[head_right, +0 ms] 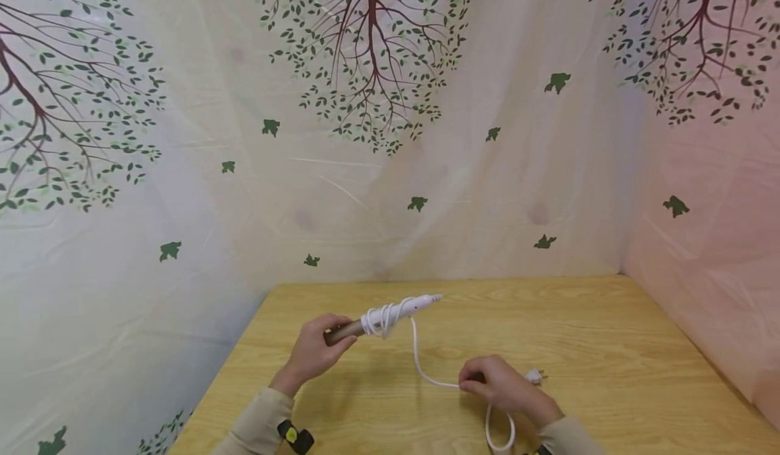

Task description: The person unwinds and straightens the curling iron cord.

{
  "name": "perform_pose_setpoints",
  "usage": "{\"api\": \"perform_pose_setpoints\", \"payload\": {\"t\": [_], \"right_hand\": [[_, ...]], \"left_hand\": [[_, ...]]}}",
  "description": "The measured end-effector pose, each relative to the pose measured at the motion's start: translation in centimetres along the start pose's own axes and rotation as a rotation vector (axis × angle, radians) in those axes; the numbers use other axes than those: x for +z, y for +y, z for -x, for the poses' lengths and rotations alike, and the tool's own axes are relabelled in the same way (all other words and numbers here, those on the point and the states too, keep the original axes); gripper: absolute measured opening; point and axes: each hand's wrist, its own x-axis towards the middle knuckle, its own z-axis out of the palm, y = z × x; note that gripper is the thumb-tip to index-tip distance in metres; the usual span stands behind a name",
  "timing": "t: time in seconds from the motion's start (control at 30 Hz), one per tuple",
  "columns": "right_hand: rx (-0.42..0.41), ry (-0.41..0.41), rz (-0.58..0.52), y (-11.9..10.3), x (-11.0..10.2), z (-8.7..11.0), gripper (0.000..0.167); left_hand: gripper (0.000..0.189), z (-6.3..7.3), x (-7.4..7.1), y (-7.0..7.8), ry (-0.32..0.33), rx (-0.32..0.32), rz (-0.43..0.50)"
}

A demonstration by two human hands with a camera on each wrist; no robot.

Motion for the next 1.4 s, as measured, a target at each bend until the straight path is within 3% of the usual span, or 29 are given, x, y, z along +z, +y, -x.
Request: {"api": "perform_pose_setpoints", "payload": {"t": [0.33, 0.67, 1.03, 1.2, 1.4], "right_hand": [[0.006, 0.027, 0.06, 0.3, 0.3, -0.1, 0.007], [0.074, 0.068, 0.123, -0.1, -0.1, -0.4, 0.007], [0.0, 0.194, 0.198, -0.8, -0.8, -1.1, 0.011], [-0.064, 0.243, 0.21, -1.6, -1.3, -2.0, 0.009], [-0.081, 0.323, 0.21, -3.1, -1.6, -3.3, 0.013]], "left_hand": [[0.023, 0.1, 0.0, 0.1, -0.01, 0.008, -0.007], [0.024, 0.1, 0.1, 0.0, -0.022, 0.0, -0.002], [0.024, 0.0, 0.3, -0.2, -0.012, 0.034, -0.001], [0.023, 0.1, 0.4, 0.0, -0.009, 0.036, 0.004], [0.023, 0.2, 0.3, 0.3, -0.016, 0.024, -0.001]]}}
